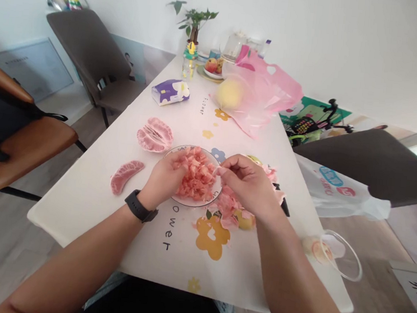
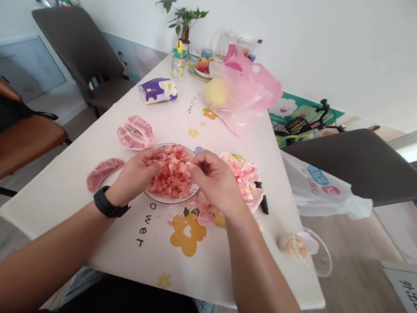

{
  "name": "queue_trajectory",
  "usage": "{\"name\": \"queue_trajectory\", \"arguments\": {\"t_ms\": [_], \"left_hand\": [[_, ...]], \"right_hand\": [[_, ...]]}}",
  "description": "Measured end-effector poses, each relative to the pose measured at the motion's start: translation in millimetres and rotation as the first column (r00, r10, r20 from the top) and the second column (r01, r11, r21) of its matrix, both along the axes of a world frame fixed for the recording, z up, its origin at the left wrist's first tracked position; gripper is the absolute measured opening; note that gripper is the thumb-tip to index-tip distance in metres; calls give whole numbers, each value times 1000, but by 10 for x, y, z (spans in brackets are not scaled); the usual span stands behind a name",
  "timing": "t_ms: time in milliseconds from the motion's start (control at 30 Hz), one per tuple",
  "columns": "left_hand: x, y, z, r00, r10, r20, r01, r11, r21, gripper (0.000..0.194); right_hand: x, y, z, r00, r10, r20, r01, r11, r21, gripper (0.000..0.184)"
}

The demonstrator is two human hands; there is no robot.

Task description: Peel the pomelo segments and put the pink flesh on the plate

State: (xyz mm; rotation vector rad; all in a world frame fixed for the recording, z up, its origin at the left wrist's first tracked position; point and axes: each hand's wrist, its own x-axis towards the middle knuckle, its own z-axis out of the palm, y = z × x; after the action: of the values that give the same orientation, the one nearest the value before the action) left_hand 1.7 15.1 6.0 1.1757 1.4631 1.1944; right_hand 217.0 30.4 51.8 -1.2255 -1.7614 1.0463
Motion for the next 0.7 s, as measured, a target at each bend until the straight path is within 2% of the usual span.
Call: {"name": "queue_trajectory", "arguments": {"t_ms": [67, 167, 267, 367, 500, 700], "left_hand": [[4, -12, 17, 999, 5, -32, -6, 1000, -28, 36], [9, -22, 27, 999, 43, 24, -41, 996, -79, 26], [13, -12, -12, 984, 48, 174, -31, 995, -100, 24], [19, 13, -82, 929, 33, 368, 0, 996, -89, 25], [19, 38, -102, 830, 29, 556, 7, 998, -62, 16], [32, 18, 28, 655, 30, 755, 70, 993, -100, 23]], "right_hand": [[151, 32, 66, 979, -108, 171, 90, 990, 110, 8], [436, 99, 183, 900, -231, 369, 161, 964, 210, 5], [702, 181, 284, 795, -214, 568, 78, 964, 254, 14], [859, 262, 328, 645, -189, 741, 31, 975, 221, 23], [929, 347, 299, 492, -184, 851, 68, 983, 173, 25], [1024, 427, 225, 398, -201, 895, 110, 979, 171, 17]]}}
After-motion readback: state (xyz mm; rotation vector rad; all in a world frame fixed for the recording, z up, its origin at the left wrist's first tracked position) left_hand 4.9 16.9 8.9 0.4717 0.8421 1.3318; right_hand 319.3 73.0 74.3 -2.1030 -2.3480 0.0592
